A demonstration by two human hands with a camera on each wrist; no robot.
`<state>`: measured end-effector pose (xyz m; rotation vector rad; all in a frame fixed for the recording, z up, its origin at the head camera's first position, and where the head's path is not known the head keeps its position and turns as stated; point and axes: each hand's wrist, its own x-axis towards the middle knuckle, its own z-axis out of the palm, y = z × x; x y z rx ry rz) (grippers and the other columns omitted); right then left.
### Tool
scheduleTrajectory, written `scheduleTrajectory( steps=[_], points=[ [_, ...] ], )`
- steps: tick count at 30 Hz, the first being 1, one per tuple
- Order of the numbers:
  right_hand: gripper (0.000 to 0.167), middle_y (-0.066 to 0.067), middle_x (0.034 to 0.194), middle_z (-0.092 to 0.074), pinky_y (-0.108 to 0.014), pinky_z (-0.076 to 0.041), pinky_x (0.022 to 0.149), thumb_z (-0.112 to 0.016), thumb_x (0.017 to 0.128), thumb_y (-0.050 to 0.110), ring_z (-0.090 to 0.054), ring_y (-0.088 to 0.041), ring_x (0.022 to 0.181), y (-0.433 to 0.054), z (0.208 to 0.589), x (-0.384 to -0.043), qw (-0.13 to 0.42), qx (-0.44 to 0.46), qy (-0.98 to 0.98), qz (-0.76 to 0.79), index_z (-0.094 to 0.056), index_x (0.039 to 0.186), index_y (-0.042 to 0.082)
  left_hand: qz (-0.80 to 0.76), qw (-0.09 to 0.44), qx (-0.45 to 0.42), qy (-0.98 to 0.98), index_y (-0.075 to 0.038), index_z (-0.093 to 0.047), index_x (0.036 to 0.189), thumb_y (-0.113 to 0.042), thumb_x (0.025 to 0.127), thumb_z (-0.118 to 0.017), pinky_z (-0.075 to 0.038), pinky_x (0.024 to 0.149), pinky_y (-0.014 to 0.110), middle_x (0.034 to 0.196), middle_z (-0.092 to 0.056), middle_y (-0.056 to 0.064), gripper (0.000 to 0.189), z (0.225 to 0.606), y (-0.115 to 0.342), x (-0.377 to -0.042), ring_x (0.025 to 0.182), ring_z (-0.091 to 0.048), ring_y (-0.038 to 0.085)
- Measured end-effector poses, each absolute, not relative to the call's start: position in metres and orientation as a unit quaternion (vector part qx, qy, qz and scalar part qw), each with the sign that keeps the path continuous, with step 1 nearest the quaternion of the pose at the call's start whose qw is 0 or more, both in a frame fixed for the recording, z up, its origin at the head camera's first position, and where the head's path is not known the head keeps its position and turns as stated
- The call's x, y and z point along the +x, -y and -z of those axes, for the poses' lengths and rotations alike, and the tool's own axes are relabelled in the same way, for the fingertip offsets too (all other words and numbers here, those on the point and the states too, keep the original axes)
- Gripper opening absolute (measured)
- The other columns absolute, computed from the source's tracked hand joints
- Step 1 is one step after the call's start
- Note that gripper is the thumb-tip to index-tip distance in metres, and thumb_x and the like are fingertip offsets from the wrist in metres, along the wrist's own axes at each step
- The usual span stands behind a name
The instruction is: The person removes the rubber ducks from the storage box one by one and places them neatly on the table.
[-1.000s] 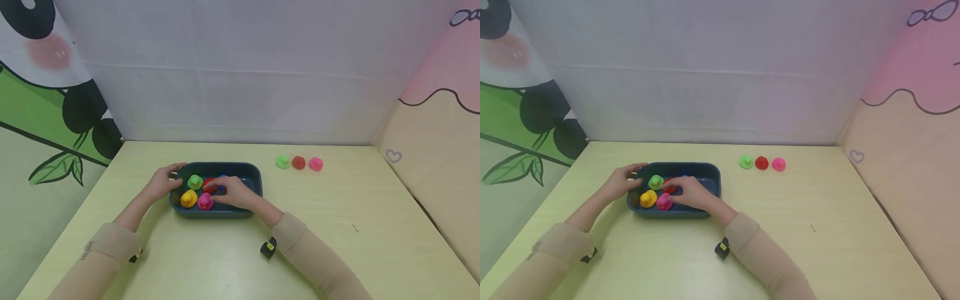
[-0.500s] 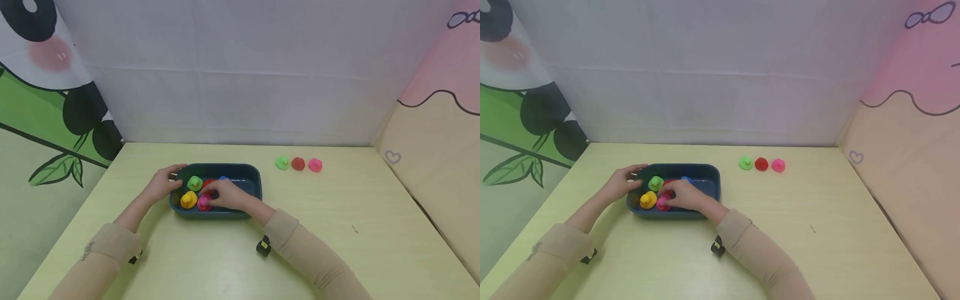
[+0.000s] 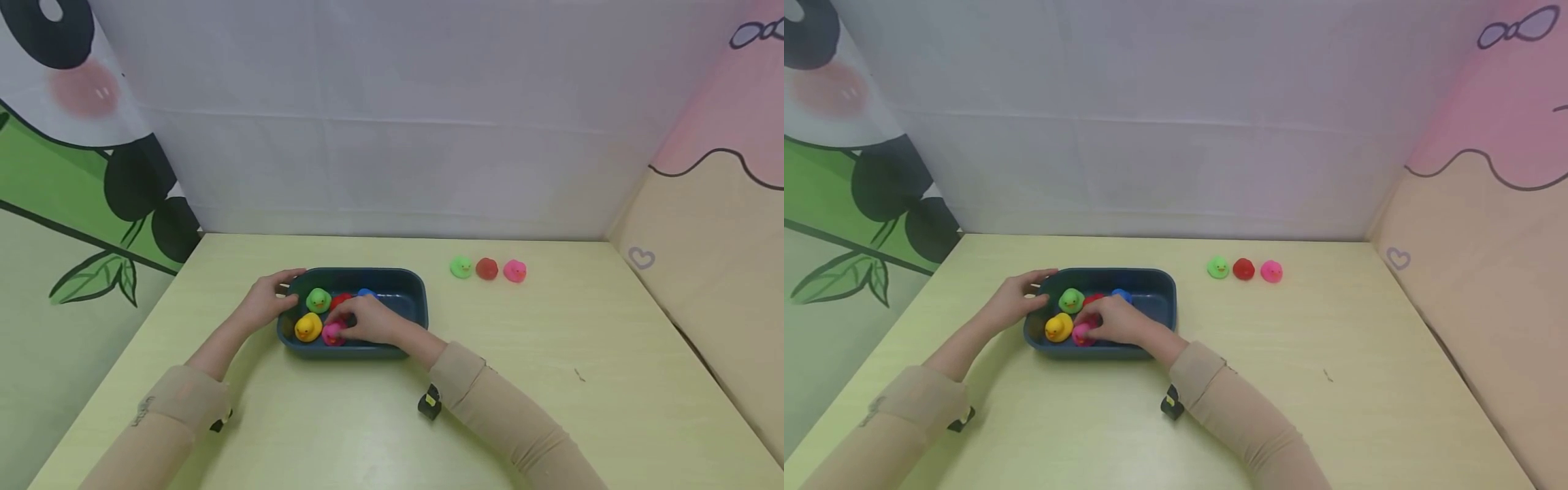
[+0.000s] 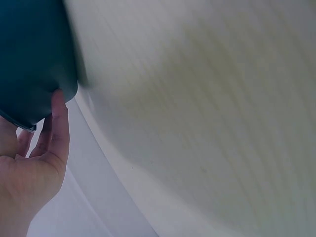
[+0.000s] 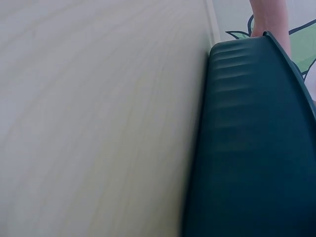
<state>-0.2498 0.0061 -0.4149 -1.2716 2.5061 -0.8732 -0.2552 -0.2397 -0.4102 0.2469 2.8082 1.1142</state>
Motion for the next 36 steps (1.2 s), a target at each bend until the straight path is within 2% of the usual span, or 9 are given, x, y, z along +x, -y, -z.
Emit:
scheduleTrajectory(
  steps=[10, 26, 33, 36],
  points=[
    [0.022, 0.006, 0.100, -0.069, -0.015, -0.048, 0.081, -0.069, 0.086, 0.021, -0.056, -0.007, 0.088, -0.011, 0.413, -0.249, 0.092, -0.434, -0.844, 0.303, -0.070, 0.108, 0.014, -0.367, 0.049, 0.094, -0.924, -0.009, -0.041, 0.142, -0.007, 0.090, -0.056, -0.056, 0.080, 0.041, 0.135, -0.046, 0.027, 0.054, 0.409, 0.239, -0.254, 0.111, -0.053, 0.043],
    [0.023, 0.005, 0.107, -0.068, -0.027, -0.051, 0.086, -0.069, 0.087, 0.022, -0.057, -0.011, 0.095, -0.031, 0.396, -0.246, 0.099, -0.403, -0.853, 0.318, -0.069, 0.110, 0.017, -0.365, 0.052, 0.089, -0.925, -0.009, -0.041, 0.142, -0.007, 0.089, -0.055, -0.055, 0.081, 0.043, 0.135, -0.046, 0.027, 0.055, 0.409, 0.240, -0.255, 0.112, -0.053, 0.042],
    [0.023, 0.004, 0.103, -0.068, -0.018, -0.049, 0.074, -0.070, 0.085, 0.020, -0.060, -0.018, 0.089, -0.043, 0.384, -0.248, 0.081, -0.405, -0.851, 0.323, -0.070, 0.108, 0.015, -0.365, 0.049, 0.094, -0.925, -0.008, -0.041, 0.142, -0.007, 0.088, -0.055, -0.056, 0.080, 0.042, 0.134, -0.047, 0.028, 0.056, 0.408, 0.240, -0.254, 0.111, -0.054, 0.043],
    [0.023, 0.004, 0.102, -0.069, -0.018, -0.049, 0.071, -0.070, 0.085, 0.020, -0.060, -0.017, 0.087, -0.048, 0.378, -0.248, 0.074, -0.406, -0.851, 0.324, -0.070, 0.108, 0.015, -0.364, 0.049, 0.094, -0.925, -0.008, -0.041, 0.142, -0.007, 0.088, -0.055, -0.056, 0.080, 0.041, 0.134, -0.047, 0.028, 0.056, 0.408, 0.240, -0.254, 0.111, -0.054, 0.042]
  ],
)
